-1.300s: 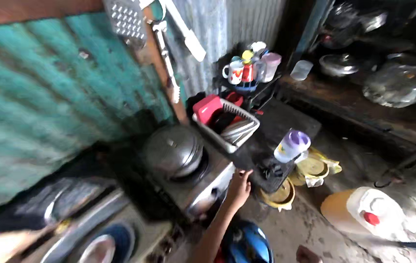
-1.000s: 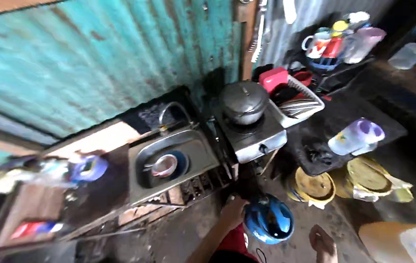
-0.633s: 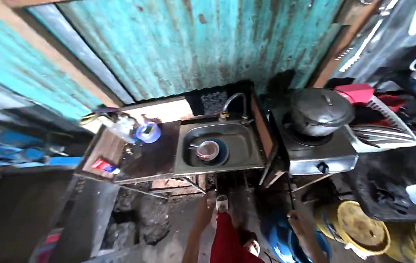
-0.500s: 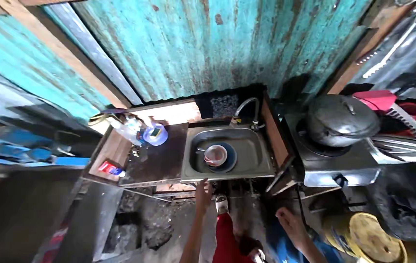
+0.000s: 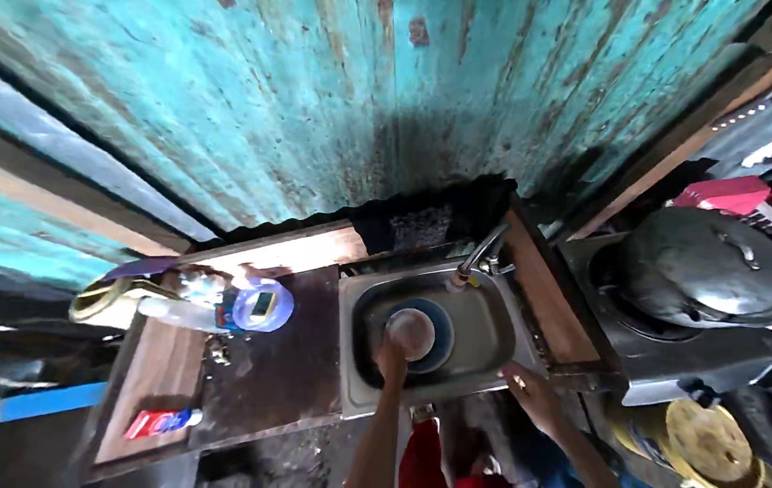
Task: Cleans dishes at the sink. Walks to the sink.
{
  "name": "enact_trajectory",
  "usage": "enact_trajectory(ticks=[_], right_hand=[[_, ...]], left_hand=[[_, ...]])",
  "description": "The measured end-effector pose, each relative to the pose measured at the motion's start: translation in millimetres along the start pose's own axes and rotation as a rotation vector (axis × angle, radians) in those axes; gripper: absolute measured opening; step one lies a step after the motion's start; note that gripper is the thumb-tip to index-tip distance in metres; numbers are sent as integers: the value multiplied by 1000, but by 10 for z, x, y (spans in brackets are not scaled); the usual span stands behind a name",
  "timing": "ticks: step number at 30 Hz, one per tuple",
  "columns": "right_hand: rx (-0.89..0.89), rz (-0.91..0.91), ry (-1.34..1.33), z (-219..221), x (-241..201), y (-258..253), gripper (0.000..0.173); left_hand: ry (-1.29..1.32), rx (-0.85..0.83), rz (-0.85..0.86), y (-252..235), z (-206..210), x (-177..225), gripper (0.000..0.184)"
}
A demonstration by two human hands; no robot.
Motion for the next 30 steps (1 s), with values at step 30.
enact_trajectory(ticks=[30], right_hand=[[470, 429, -219, -727, 386, -2343, 54]], left_hand=[[940, -162, -178, 3, 389, 1141, 39]])
Point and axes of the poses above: each hand's wrist, its own y-axis away from the middle knuckle, its own z-axis out of the palm, x = y × z, the point moved 9 cm from there along -y, towards the middle knuckle, and after that the axes turned 2 degrees about y, right-handed, at the moved point
